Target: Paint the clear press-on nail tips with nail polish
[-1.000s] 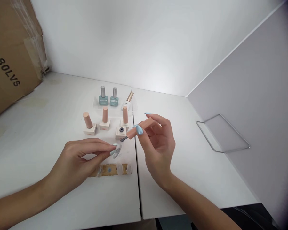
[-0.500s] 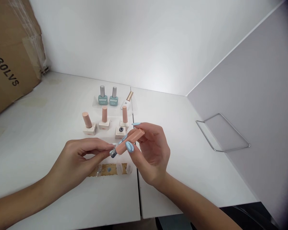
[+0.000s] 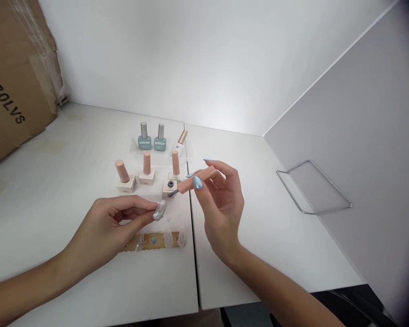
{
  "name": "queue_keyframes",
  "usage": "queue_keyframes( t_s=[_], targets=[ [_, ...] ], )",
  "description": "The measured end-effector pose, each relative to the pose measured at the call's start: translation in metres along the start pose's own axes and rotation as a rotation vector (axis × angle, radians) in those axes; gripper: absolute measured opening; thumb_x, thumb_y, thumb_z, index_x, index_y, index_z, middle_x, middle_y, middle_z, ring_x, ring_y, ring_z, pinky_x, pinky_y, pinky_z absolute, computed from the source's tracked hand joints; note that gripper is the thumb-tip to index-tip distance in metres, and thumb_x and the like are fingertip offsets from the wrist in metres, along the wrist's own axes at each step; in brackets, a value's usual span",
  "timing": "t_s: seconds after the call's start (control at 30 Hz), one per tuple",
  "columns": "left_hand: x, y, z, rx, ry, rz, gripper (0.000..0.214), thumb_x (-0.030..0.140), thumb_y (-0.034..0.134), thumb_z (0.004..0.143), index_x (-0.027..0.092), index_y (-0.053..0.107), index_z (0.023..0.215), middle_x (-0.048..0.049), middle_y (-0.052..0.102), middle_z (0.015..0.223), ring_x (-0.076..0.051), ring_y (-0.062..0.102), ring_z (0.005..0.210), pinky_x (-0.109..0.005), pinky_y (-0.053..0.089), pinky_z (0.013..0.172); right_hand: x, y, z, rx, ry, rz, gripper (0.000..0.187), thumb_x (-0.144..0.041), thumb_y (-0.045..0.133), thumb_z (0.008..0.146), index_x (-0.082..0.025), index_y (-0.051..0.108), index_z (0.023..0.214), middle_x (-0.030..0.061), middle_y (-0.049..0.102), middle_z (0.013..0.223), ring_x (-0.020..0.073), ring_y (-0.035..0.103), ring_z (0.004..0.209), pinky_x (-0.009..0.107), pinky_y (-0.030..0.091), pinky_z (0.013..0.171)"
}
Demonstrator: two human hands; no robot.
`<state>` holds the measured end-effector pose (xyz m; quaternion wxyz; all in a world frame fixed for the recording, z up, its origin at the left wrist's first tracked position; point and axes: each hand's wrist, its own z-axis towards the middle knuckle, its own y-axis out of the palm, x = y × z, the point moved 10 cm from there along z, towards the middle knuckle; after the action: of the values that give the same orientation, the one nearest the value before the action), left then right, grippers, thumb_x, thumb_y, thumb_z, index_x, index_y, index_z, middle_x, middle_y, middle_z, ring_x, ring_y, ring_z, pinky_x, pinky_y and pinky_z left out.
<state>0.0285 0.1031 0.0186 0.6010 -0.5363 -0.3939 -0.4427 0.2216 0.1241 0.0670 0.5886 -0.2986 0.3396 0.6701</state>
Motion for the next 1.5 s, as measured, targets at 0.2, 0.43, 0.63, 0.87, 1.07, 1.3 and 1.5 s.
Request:
queue_keyframes(
  t_s=[0.2,0.43,0.63,0.87,1.07,1.3,1.5],
  targets=[
    [-0.007,0.005,0.001,-0.056,-0.056,-0.032,0.012,0.039,0.081,0.081,0.028,0.085,0.082,-0.0024,0.085,0.077,-0.018,0.078,0.064,-0.018,0.060,0.053,-0.020,0.015,-0.004,-0.137,-0.152,0.075,0.036,-0.010,0.064,0.095,-0.029,0.059,0.124,-0.0035,0.070,0.082,0.0146,0.074,0.074,0.032,0.066,0.065],
    [-0.012,0.008,0.000,-0.067,-0.110,-0.051,0.019,0.045,0.081,0.079,0.026,0.084,0.081,-0.0045,0.083,0.078,-0.020,0.076,0.061,-0.023,0.059,0.046,-0.008,0.014,-0.006,-0.110,-0.084,0.051,0.032,-0.011,0.062,0.098,-0.029,0.057,0.124,-0.0043,0.073,0.080,0.0141,0.075,0.078,0.033,0.067,0.073],
    [-0.015,0.006,-0.001,-0.061,-0.126,-0.040,0.018,0.043,0.082,0.076,0.026,0.083,0.075,-0.0028,0.081,0.072,-0.017,0.073,0.057,-0.018,0.056,0.045,0.011,0.002,-0.002,0.005,0.106,0.032,0.019,-0.018,0.064,0.100,-0.028,0.057,0.114,-0.0061,0.072,0.079,0.0148,0.078,0.086,0.040,0.066,0.089],
    [-0.017,0.008,0.001,-0.093,-0.125,-0.155,0.019,0.043,0.086,0.078,0.024,0.081,0.076,-0.0023,0.082,0.074,-0.016,0.079,0.068,-0.019,0.065,0.065,-0.003,0.005,-0.002,-0.027,-0.011,0.095,0.026,-0.014,0.064,0.097,-0.030,0.059,0.117,-0.0053,0.072,0.081,0.0153,0.078,0.077,0.039,0.069,0.080],
    [-0.015,0.009,0.002,-0.100,-0.127,-0.124,0.025,0.049,0.084,0.081,0.024,0.081,0.077,-0.0039,0.082,0.075,-0.022,0.081,0.073,-0.025,0.067,0.064,0.000,0.013,-0.009,-0.130,0.023,0.110,0.027,-0.020,0.069,0.096,-0.029,0.058,0.119,-0.0030,0.070,0.084,0.0155,0.076,0.079,0.036,0.070,0.075],
    [-0.018,0.009,0.001,-0.094,-0.143,-0.151,0.023,0.045,0.087,0.077,0.023,0.081,0.075,-0.0025,0.082,0.074,-0.019,0.081,0.067,-0.023,0.068,0.067,0.010,0.011,-0.007,-0.078,0.099,0.086,0.022,-0.021,0.066,0.099,-0.029,0.056,0.118,-0.0042,0.074,0.083,0.0157,0.078,0.085,0.039,0.068,0.082],
    [-0.018,0.011,0.000,-0.095,-0.134,-0.227,0.020,0.036,0.090,0.076,0.022,0.078,0.069,0.0023,0.077,0.066,-0.013,0.079,0.063,-0.018,0.067,0.072,0.020,0.004,-0.005,0.023,0.195,0.115,0.017,-0.018,0.064,0.100,-0.028,0.056,0.112,-0.0059,0.076,0.078,0.0157,0.078,0.100,0.043,0.063,0.097]
  ],
)
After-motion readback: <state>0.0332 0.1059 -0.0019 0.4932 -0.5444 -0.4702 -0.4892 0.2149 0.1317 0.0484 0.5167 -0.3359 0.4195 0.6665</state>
